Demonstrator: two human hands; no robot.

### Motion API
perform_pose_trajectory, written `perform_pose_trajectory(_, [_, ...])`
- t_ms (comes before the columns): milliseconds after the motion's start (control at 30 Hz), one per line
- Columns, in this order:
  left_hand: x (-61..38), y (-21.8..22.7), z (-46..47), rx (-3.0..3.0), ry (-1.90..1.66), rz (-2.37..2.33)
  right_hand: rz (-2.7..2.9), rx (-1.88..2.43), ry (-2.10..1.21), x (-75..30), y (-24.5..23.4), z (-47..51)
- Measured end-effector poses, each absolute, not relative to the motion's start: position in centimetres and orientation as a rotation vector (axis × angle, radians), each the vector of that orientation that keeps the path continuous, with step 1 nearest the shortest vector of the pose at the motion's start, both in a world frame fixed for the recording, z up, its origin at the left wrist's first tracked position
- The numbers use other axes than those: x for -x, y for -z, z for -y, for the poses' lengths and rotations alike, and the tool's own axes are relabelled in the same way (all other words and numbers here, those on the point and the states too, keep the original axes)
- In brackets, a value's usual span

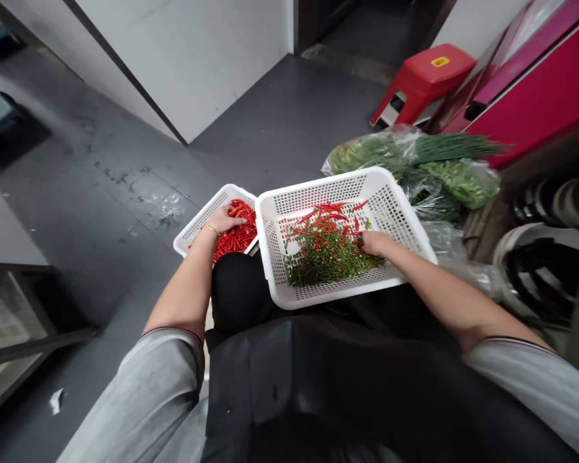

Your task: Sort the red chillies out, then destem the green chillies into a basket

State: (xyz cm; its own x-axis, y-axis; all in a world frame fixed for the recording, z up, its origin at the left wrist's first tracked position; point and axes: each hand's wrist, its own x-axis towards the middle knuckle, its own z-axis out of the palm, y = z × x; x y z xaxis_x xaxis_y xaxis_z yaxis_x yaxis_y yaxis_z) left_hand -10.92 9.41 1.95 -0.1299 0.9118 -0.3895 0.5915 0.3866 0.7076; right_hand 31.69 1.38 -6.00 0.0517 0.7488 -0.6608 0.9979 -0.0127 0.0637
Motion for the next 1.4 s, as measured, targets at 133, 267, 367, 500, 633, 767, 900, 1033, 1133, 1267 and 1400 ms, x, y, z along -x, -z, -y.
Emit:
perform_pose_trajectory(133, [14.4, -3.0, -8.7, -1.23, -0.61, -1.959, -1.827, -1.696, 0.668, -30.6, 6.0, -0.4])
perform_pose_trajectory(267, [13.6, -4.6, -8.5, -1.336, -0.8, -1.919, -1.939, -1.721, 0.676, -32.6, 4.7, -0.2])
perform_pose_trajectory(367, [8.5, -5.1, -8.5, -1.45, -0.801, -1.762, -1.971, -2.054, 0.998, -33.9, 2.8, -0.5])
perform_pose_trajectory(500, [-2.6, -3.8, -5.7, -1.505, -0.728, -1.112, -1.628, -2.277, 2.162, -32.8, 0.1, 0.2])
perform_pose_trajectory(633, [-10.4, -1.1, -2.2, -1.258, -0.358, -0.91, -1.452, -2.169, 2.579, -29.8, -0.6, 1.1])
perform_pose_trajectory(767, [-11.1, 0.8, -1.5, -1.099, -0.306, -0.913, -1.605, -2.286, 2.381, -28.2, 0.1, 1.3])
perform_pose_trajectory(900, [-8.9, 0.8, -1.9, -0.914, -0.376, -0.952, -1.974, -2.677, 2.029, -28.1, -0.1, 2.0])
perform_pose_trajectory(1033, [-8.4, 0.3, -1.4, -0.653, -0.438, -0.866, -2.816, -2.605, 1.203, -26.6, -0.6, 3.7])
perform_pose_trajectory(1133, [-8.7, 0.5, -0.9, -0.554, -0.572, -0.822, -3.139, -2.193, 0.921, -25.1, -0.6, 5.1])
perform_pose_trajectory(1267, [-8.2, 1.0, -0.6, -0.64, -0.588, -0.908, -3.029, -2.04, 1.258, -25.7, -0.6, 5.9])
perform_pose_trajectory(1400, [-7.7, 0.7, -0.1, -0.945, -0.494, -0.92, -2.317, -2.321, 1.867, -27.0, -1.2, 4.9])
